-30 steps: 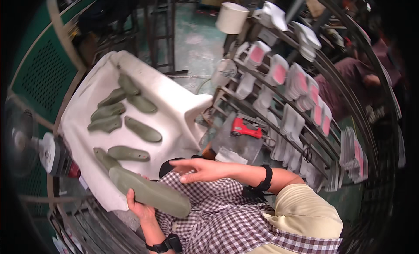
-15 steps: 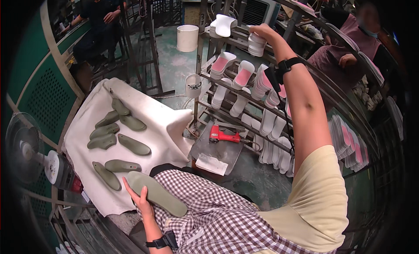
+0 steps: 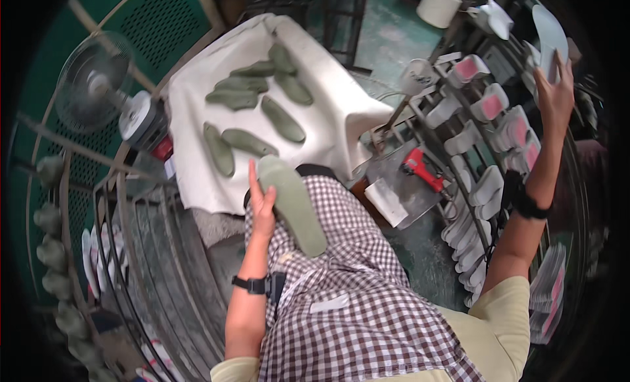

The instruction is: Applying adhesive and components to shoe insoles and lasts in a production environment.

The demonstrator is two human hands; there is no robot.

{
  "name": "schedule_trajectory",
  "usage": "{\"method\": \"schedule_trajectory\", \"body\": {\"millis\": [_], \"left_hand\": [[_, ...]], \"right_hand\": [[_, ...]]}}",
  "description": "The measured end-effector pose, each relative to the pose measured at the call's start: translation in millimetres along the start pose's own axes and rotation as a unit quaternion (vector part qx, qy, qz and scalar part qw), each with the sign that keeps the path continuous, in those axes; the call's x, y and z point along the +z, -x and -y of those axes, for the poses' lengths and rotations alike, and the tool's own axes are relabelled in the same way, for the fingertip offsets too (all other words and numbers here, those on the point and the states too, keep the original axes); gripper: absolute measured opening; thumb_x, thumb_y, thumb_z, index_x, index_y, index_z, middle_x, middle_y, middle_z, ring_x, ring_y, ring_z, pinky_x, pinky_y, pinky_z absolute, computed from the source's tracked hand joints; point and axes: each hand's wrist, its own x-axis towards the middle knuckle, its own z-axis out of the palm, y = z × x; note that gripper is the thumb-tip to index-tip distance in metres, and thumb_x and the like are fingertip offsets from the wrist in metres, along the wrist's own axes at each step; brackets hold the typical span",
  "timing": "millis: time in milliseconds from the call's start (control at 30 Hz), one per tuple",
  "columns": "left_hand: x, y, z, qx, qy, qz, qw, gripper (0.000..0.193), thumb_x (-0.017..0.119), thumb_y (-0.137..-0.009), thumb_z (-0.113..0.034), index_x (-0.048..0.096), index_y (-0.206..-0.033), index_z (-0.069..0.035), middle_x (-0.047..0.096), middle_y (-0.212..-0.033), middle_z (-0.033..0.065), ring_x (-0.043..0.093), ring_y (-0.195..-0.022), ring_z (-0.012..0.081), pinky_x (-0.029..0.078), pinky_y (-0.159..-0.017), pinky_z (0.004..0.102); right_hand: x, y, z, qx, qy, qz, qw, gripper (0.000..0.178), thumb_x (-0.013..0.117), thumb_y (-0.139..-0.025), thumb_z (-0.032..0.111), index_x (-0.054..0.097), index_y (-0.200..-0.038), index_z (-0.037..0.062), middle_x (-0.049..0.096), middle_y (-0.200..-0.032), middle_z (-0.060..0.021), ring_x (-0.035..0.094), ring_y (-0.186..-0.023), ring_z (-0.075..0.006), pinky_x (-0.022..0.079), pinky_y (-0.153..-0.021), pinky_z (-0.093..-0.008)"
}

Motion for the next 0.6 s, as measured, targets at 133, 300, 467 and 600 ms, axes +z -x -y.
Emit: {"method": "schedule_trajectory", "body": {"millis": [133,300,467,600], "left_hand": [[6,-6,9,0.028,-0.002,0.052,0.998,0.096,0.048,-0.097,-0.065,0.005,-0.162,-0.009,0.029,-0.160,0.0173,0.030,-0.147,0.0287,0.022,-0.119,0.0368],[7,3,2,0.019,-0.015,0.022,0.999,0.090,0.055,-0.099,-0.047,0.003,-0.162,-0.009,0.027,-0.161,0.0194,0.031,-0.146,0.0302,0.025,-0.119,0.0387],[4,10,12,0.054,-0.092,-0.022,0.994,0.081,0.059,-0.097,-0.026,0.013,-0.162,-0.010,0.032,-0.157,0.0189,0.036,-0.142,0.0299,0.030,-0.116,0.0380],[4,11,7,0.046,-0.109,-0.001,0.993,0.058,0.059,-0.098,-0.026,0.043,-0.152,-0.012,0.048,-0.132,0.0171,0.048,-0.124,0.0298,0.036,-0.109,0.0400]], "right_hand": [[-31,201,220,0.056,-0.527,0.275,0.802,0.077,0.067,-0.071,0.004,0.048,-0.145,0.0007,0.037,-0.156,-0.0248,0.037,-0.145,-0.0379,0.030,-0.117,-0.0452],[-33,332,330,0.045,-0.597,0.432,0.675,0.083,0.071,-0.074,0.005,0.039,-0.151,0.0024,0.023,-0.159,-0.0302,0.029,-0.146,-0.0465,0.032,-0.116,-0.0496],[-36,360,348,0.032,-0.592,0.423,0.686,0.098,0.073,-0.075,0.003,0.022,-0.158,0.0072,0.011,-0.161,-0.0315,0.020,-0.148,-0.0509,0.033,-0.115,-0.0524],[-39,357,353,0.032,-0.588,0.419,0.691,0.099,0.074,-0.075,0.002,0.022,-0.159,0.0078,0.008,-0.161,-0.0330,0.020,-0.147,-0.0527,0.033,-0.114,-0.0538]]}}
